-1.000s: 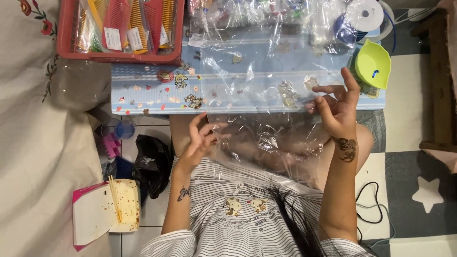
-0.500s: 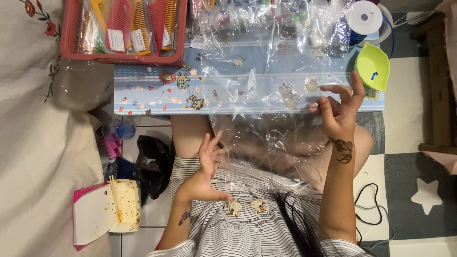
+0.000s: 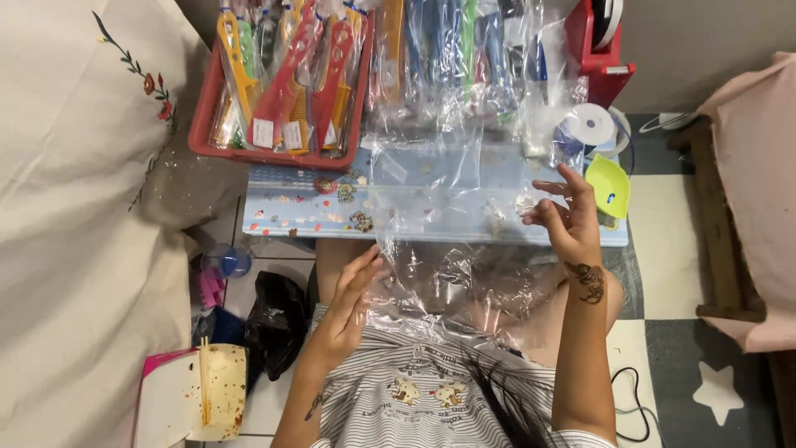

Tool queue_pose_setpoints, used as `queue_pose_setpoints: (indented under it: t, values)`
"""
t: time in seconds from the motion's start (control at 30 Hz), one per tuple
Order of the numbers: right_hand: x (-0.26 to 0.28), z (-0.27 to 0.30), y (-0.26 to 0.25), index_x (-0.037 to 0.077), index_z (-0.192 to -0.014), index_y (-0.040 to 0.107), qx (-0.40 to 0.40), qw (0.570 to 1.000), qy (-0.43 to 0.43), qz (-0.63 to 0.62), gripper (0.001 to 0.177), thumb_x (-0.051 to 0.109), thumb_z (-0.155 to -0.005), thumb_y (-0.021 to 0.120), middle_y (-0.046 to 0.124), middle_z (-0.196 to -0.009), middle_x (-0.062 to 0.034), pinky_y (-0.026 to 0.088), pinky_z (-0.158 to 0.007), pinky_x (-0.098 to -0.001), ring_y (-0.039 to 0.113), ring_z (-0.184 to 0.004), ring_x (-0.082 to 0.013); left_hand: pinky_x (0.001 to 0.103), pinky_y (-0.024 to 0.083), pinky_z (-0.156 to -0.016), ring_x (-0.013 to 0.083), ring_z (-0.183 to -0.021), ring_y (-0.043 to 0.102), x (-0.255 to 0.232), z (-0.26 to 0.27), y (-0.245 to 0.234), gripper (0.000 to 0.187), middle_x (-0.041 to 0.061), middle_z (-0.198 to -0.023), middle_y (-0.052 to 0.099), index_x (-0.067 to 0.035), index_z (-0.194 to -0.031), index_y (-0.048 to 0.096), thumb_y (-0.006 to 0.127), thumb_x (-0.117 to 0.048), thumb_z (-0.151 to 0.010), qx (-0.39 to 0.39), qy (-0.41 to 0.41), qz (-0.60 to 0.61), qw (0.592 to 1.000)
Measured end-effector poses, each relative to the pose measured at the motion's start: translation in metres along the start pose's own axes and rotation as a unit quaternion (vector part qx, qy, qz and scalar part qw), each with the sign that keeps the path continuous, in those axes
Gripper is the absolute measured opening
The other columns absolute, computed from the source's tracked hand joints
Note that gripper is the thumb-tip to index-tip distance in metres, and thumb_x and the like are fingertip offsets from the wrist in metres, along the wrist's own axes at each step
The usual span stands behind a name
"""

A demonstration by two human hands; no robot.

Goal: Packaging individual hair accessories like combs and clips into clear plastic sleeves.

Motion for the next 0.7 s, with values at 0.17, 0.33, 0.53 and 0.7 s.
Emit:
queue_pose_setpoints:
  t: [0.17, 0.33, 0.53, 0.7]
  values:
    - [0.036, -0.031, -0.010, 0.003, -0.125, 0.024, -0.006, 0.997, -0.070, 0.013, 0.042, -0.005, -0.087, 0.038, 0.045, -0.108, -0.0195, 0.052, -0.069, -0.0320, 0.051, -0.082, -0.0189, 0.046, 0.024, -0.099, 0.0296, -0.126, 0.024, -0.035, -0.015, -0.015, 0.042, 0.014, -0.137, 0.018, -0.027, -0.129, 0.024, 0.026, -0.013, -0.090, -0.008, 0.028, -0.015, 0.999]
    - [0.090, -0.060, -0.021, 0.006, -0.128, 0.025, -0.031, 0.988, -0.137, -0.057, 0.052, -0.017, -0.082, 0.032, 0.047, -0.113, -0.0158, 0.051, -0.063, -0.0272, 0.055, -0.080, -0.0174, 0.045, 0.036, -0.092, 0.0314, -0.121, 0.032, -0.083, -0.026, -0.037, 0.042, 0.014, -0.139, 0.015, -0.032, -0.129, 0.024, 0.028, -0.014, -0.090, -0.009, 0.043, -0.043, 0.998]
    - [0.128, -0.098, -0.061, 0.010, -0.130, 0.029, -0.018, 0.905, -0.413, -0.097, 0.053, -0.021, -0.087, 0.035, 0.049, -0.110, -0.0102, 0.055, -0.046, -0.0305, 0.059, -0.059, -0.0232, 0.046, 0.042, -0.102, 0.0322, -0.126, 0.026, -0.114, -0.025, -0.053, 0.045, -0.001, -0.138, 0.012, -0.040, -0.120, 0.038, 0.058, -0.024, -0.083, -0.156, 0.261, -0.275, 0.912]
    - [0.051, -0.163, 0.007, 0.000, -0.117, 0.041, 0.079, 0.959, -0.072, 0.264, 0.037, -0.002, -0.080, 0.048, 0.051, -0.097, -0.0258, 0.047, -0.054, -0.0471, 0.057, -0.058, -0.0399, 0.042, 0.036, -0.085, 0.0305, -0.103, 0.049, -0.013, -0.087, -0.070, 0.032, 0.015, -0.118, 0.049, -0.003, -0.115, 0.046, 0.028, -0.004, -0.088, -0.109, 0.145, -0.133, 0.974]
Point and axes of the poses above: each hand's wrist, its own z-axis away from the middle knuckle, its own y-axis out of the palm, x = y × z, the point moved 3 cm from there along -z, towards the middle knuckle
